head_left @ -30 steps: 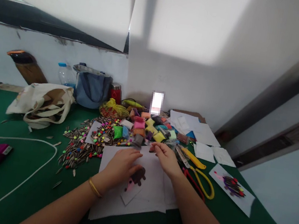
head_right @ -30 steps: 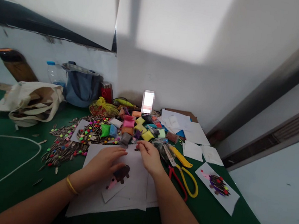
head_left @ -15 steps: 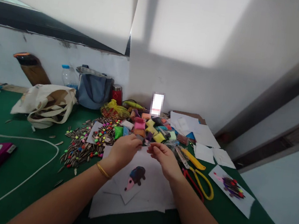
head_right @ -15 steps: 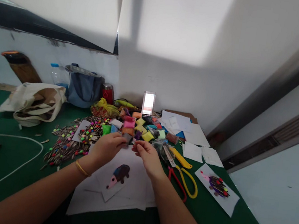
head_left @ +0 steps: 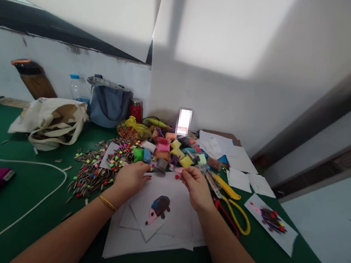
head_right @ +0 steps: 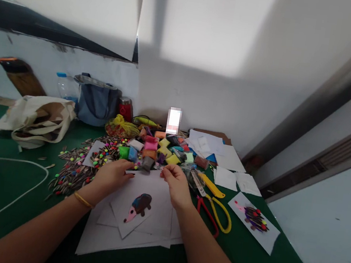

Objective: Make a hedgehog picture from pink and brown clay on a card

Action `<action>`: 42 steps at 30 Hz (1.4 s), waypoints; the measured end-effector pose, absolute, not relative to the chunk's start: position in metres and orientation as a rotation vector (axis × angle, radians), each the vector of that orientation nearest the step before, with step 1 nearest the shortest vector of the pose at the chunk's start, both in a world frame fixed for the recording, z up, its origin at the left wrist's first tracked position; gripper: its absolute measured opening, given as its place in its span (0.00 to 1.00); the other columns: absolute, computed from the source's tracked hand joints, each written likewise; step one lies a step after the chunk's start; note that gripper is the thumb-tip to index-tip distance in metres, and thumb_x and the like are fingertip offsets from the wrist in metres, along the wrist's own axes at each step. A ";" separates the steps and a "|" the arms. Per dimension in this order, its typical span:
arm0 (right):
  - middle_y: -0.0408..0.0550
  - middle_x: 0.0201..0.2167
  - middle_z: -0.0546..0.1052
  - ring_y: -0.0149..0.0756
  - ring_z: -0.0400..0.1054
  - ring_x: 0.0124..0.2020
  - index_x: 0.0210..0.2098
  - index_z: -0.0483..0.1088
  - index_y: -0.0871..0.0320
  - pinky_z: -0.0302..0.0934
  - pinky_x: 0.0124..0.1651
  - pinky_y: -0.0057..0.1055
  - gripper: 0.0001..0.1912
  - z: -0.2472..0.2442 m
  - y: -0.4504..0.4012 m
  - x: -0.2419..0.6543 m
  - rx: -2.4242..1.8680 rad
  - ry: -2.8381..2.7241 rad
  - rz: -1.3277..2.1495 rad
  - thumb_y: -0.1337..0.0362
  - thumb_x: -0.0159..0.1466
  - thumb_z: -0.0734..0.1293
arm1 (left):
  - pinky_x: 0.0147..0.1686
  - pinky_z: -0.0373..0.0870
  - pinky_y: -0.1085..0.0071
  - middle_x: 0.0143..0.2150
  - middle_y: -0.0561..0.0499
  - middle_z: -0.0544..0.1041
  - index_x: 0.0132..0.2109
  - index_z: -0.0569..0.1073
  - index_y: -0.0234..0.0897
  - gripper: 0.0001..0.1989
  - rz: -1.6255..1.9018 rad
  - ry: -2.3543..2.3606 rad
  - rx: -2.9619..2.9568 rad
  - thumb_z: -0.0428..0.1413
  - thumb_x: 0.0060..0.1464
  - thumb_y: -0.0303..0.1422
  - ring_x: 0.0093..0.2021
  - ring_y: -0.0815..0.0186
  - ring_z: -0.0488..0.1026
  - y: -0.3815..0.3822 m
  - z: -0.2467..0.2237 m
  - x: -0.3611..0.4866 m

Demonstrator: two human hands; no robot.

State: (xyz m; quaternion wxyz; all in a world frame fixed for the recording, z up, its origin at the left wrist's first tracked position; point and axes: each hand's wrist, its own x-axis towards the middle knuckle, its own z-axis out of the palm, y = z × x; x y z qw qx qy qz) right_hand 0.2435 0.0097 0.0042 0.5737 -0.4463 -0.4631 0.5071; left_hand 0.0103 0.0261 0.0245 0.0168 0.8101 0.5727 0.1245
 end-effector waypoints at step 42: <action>0.51 0.40 0.74 0.41 0.68 0.44 0.44 0.75 0.54 0.63 0.47 0.36 0.11 0.004 0.012 0.248 -1.390 -1.973 0.371 0.66 0.64 0.63 | 0.32 0.67 0.73 0.31 0.48 0.76 0.38 0.77 0.31 0.22 0.971 0.706 0.824 0.54 0.57 0.49 0.30 0.69 0.72 0.011 0.014 0.032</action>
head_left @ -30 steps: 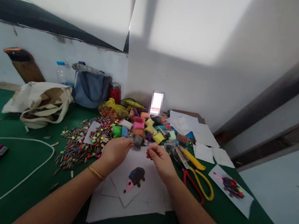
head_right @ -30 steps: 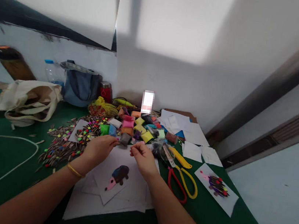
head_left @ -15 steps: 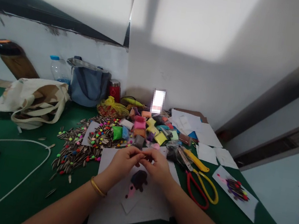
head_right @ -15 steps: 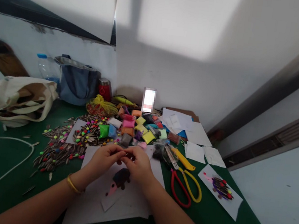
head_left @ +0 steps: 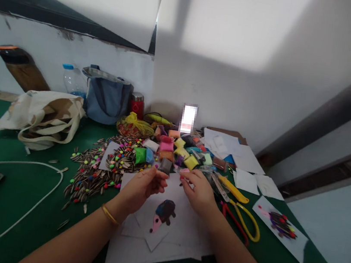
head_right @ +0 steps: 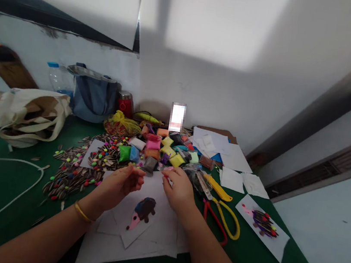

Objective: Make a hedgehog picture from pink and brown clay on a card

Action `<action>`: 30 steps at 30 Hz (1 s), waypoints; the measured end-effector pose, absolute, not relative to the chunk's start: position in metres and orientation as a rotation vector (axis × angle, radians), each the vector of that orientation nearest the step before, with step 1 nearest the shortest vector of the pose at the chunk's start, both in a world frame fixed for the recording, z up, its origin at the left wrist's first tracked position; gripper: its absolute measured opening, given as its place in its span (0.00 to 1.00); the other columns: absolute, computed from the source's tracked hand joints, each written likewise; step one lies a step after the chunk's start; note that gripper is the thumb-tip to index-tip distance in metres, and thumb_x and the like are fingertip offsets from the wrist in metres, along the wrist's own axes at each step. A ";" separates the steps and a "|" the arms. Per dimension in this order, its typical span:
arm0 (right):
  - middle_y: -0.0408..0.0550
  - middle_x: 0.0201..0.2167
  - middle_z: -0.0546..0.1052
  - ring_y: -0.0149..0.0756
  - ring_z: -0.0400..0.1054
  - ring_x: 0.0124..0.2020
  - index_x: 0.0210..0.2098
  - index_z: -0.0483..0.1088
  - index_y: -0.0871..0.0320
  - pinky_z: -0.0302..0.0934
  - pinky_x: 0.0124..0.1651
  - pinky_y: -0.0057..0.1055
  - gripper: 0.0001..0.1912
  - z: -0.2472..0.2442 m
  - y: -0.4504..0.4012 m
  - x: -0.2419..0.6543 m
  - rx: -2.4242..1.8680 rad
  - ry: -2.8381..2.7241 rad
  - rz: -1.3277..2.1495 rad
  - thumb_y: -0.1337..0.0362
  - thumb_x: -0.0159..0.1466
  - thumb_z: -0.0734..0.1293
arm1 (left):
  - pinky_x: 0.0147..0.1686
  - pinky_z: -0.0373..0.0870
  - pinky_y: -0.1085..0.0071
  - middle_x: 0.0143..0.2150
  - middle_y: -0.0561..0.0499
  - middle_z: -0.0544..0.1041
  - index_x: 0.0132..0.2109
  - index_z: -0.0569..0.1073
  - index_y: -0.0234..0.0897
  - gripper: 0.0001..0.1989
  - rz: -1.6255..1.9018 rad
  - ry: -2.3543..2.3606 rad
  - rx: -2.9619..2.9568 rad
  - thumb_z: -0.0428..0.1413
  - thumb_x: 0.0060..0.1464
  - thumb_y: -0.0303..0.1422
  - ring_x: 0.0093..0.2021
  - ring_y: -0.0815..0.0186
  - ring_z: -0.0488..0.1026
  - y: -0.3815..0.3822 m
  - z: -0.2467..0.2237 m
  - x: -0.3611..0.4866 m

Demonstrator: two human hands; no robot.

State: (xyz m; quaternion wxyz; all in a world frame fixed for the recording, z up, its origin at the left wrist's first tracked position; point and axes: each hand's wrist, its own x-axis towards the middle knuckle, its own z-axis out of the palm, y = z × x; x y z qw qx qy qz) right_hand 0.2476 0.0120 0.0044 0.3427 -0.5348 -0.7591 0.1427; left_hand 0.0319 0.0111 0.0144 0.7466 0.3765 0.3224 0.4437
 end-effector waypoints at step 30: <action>0.44 0.30 0.68 0.35 0.62 0.33 0.32 0.65 0.56 0.57 0.37 0.31 0.06 0.019 -0.008 0.235 -1.155 -1.794 0.607 0.64 0.66 0.61 | 0.45 0.70 0.65 0.47 0.44 0.77 0.55 0.74 0.42 0.20 0.900 0.809 2.039 0.50 0.61 0.44 0.44 0.61 0.74 0.007 0.022 0.024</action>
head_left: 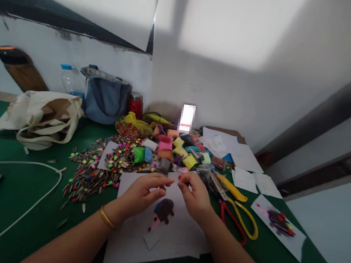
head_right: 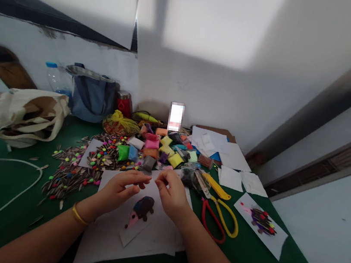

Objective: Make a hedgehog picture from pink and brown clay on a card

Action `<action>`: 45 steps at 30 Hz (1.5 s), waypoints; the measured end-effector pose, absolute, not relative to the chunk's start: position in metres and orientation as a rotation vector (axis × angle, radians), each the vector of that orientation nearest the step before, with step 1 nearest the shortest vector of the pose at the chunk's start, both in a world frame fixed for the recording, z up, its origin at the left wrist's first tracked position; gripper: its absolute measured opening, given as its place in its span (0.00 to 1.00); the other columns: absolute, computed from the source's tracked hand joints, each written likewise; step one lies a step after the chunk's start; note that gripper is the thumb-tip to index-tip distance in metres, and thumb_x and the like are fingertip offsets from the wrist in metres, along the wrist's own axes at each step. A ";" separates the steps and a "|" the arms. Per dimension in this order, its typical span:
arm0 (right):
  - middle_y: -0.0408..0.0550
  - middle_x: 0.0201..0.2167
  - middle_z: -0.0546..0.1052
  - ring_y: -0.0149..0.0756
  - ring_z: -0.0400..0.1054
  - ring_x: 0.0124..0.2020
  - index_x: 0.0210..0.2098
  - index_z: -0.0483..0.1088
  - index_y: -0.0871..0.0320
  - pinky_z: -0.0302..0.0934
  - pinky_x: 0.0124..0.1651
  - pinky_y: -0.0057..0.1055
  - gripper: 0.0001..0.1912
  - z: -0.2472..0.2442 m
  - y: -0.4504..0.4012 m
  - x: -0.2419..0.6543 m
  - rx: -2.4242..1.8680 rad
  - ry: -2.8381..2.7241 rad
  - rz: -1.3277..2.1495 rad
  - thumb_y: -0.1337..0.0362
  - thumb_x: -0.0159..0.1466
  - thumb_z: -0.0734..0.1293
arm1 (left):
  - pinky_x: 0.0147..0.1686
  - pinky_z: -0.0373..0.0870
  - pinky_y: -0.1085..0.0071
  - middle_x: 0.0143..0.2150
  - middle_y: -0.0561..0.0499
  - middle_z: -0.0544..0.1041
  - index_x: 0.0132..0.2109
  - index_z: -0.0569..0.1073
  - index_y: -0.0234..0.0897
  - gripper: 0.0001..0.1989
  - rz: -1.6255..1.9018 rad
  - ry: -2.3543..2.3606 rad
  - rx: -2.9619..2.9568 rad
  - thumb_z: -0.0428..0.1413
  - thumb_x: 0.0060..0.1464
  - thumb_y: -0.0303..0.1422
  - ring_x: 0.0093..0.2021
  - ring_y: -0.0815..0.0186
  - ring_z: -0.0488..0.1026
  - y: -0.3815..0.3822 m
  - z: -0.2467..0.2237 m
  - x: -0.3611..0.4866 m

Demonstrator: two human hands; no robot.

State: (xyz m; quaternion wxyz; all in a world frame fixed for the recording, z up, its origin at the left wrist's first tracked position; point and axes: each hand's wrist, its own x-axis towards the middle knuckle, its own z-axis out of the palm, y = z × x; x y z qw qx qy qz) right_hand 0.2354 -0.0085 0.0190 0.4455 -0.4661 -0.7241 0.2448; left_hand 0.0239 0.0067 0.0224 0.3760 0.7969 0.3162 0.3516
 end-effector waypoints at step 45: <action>0.43 0.25 0.72 0.30 0.65 0.27 0.28 0.69 0.58 0.61 0.33 0.28 0.07 0.007 -0.004 0.225 -1.056 -1.123 1.414 0.60 0.57 0.67 | 0.41 0.62 0.64 0.34 0.48 0.75 0.35 0.74 0.37 0.09 1.054 1.107 2.609 0.52 0.61 0.33 0.37 0.63 0.69 0.001 0.025 0.030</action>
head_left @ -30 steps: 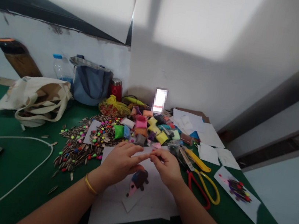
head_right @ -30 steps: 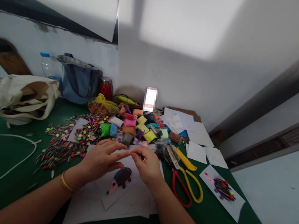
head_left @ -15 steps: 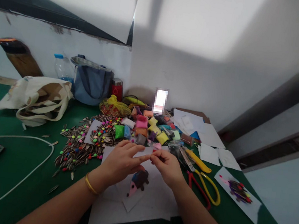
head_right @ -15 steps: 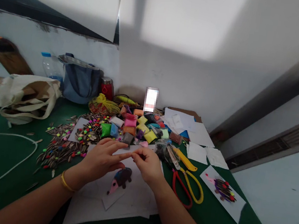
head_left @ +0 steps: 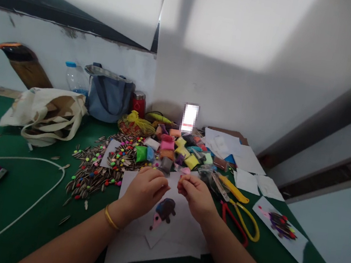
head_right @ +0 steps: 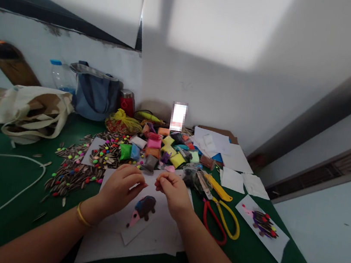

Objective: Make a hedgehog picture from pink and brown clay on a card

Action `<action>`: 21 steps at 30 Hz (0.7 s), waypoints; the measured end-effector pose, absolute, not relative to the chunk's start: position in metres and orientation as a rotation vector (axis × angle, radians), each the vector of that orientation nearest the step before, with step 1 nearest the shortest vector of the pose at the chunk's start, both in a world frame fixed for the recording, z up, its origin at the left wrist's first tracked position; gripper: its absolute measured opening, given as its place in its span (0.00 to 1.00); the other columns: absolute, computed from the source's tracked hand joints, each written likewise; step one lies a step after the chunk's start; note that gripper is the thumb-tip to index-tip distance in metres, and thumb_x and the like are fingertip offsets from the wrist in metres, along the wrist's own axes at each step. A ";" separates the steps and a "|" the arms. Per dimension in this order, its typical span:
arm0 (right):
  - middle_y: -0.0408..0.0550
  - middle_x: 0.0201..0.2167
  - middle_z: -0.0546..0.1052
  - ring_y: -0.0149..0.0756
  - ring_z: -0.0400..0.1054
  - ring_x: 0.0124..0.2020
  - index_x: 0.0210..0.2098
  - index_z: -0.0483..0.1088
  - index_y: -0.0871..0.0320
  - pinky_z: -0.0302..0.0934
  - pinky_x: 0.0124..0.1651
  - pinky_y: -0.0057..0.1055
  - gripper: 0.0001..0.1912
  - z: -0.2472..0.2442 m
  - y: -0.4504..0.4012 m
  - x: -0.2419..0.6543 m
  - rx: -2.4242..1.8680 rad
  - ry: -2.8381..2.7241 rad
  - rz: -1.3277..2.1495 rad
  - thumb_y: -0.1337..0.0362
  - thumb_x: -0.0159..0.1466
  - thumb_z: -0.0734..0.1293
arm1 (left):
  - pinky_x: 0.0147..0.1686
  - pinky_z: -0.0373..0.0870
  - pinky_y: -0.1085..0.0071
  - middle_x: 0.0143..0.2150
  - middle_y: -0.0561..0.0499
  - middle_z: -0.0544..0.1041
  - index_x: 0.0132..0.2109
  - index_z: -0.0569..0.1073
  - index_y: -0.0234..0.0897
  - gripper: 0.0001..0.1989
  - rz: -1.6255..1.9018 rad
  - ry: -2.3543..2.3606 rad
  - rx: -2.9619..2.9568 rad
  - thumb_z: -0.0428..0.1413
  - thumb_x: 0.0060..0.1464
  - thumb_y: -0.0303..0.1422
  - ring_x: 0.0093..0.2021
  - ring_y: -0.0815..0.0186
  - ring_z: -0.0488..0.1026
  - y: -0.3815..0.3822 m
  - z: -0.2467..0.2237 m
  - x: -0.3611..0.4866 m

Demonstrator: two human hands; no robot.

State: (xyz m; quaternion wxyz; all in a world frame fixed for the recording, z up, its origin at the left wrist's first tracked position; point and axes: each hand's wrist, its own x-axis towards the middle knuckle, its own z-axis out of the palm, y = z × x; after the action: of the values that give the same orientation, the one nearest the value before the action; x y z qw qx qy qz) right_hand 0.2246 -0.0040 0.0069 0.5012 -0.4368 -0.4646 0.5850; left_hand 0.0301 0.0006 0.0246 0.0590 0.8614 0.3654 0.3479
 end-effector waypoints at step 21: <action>0.47 0.31 0.77 0.33 0.69 0.32 0.36 0.77 0.58 0.60 0.37 0.30 0.13 -0.003 -0.006 0.222 -1.029 -1.144 1.528 0.55 0.61 0.69 | 0.38 0.64 0.67 0.32 0.50 0.73 0.31 0.72 0.37 0.08 1.179 1.127 2.342 0.53 0.59 0.28 0.35 0.65 0.68 -0.007 0.028 0.038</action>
State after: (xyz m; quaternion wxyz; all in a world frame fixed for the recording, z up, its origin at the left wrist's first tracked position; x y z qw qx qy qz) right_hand 0.2219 -0.0061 -0.0031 0.4675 -0.4196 -0.4664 0.6228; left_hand 0.0382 -0.0072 0.0285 0.1435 0.8121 0.3907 0.4089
